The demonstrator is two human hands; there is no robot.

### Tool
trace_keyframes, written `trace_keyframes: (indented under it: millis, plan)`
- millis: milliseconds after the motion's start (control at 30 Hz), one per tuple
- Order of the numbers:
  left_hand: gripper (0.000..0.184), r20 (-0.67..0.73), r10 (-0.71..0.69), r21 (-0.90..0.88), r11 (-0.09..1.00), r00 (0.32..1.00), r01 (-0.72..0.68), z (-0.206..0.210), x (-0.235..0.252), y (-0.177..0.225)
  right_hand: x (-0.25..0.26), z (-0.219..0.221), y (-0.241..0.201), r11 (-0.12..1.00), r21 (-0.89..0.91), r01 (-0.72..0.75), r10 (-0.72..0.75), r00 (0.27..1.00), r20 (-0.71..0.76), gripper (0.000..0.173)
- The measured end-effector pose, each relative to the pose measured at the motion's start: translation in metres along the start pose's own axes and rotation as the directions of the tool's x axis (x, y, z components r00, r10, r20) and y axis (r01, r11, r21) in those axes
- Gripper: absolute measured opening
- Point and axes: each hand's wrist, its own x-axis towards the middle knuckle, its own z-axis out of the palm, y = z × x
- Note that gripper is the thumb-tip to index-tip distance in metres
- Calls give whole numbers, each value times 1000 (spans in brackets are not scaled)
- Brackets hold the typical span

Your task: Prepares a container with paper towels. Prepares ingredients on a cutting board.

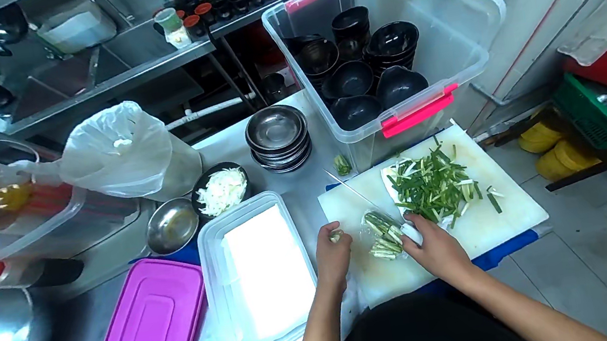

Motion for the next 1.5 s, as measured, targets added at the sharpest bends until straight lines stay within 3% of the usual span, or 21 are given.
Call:
trace_keyframes:
  millis: [133,233,300,567,700,833,900,1067,1167,1233,1300,1400,1500]
  plan:
    - [51,-21,158,250,957,987,-148,9,9,7,-3,4,3,1000,25,4,-4,1000,-19,56]
    - [56,36,347,614,732,937,-294,21,13,6,-6,4,2,998,56,-17,17,1000,-6,55]
    - [52,91,450,716,591,889,-372,32,14,4,-7,3,2,994,106,-33,33,999,-1,55]
    - [50,350,326,747,468,878,-472,44,30,6,0,2,-2,962,269,-55,32,995,92,80]
    - [31,306,319,753,496,897,-433,37,31,13,1,-1,1,916,395,-63,25,995,100,76]
    - [25,242,486,663,549,840,-509,24,10,17,-3,-8,3,893,448,-35,-25,992,127,68]
    - [25,244,481,584,620,842,-523,16,-1,20,-6,-10,3,882,471,-15,-51,990,128,65]
    - [25,202,197,295,922,959,-252,4,-14,18,-10,-14,0,857,515,-11,-77,986,150,66]
    - [23,154,23,-79,997,988,-10,11,-19,8,-11,-17,0,849,525,-50,-64,978,197,67]
    - [12,199,-189,-363,897,962,252,19,-22,3,-10,-19,1,858,509,-66,-67,969,239,67]
    - [19,274,-335,-545,718,901,433,24,-24,-3,-10,-18,4,873,484,-66,-74,961,265,67]
    - [15,345,-379,-628,587,859,511,26,-27,-7,-13,-14,7,877,475,-67,-65,964,257,63]
    - [19,424,-331,-622,570,843,537,25,-28,-12,-16,-8,10,871,485,-75,-36,976,215,60]
